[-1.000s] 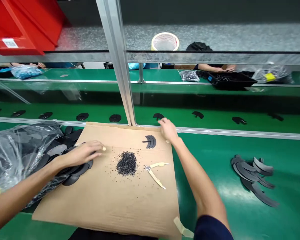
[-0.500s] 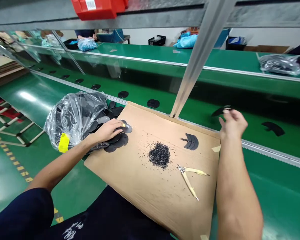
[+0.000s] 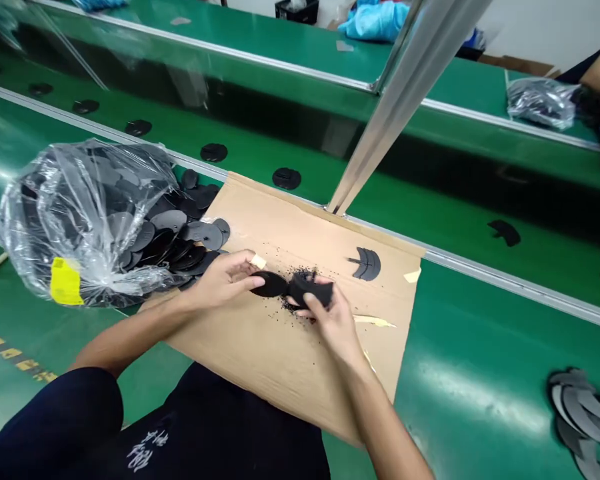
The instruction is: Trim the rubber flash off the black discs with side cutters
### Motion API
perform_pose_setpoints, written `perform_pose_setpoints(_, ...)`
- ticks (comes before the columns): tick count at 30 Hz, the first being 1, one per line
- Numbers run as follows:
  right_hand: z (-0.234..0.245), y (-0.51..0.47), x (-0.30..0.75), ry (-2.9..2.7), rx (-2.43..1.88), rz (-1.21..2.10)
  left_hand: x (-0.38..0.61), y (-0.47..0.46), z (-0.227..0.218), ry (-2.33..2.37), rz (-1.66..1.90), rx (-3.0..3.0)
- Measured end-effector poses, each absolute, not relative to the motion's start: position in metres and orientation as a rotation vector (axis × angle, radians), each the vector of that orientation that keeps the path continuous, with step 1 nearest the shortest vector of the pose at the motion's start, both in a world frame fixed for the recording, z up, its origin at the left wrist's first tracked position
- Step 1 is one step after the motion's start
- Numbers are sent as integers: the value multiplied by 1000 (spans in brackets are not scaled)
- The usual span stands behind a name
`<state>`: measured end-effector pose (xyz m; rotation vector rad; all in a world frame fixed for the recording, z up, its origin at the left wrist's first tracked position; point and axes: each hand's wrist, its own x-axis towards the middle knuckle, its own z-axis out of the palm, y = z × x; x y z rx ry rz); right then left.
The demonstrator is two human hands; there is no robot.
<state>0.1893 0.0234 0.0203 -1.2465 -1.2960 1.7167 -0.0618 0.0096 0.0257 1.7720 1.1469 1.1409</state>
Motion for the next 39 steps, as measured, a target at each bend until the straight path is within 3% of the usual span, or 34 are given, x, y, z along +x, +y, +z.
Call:
perform_pose_setpoints(10,32,-3,178,-1601,-1290,1718,-32,-5,8,1280,1090,1835)
perform_pose_setpoints(21,29,-8,175,-1630,-1274,1646,-16,-16,5,1289,1297,1902)
perform_pose_setpoints(39,31,-9,178,-1822,-1302,1470,-21,-18,9,1298,1185,1900)
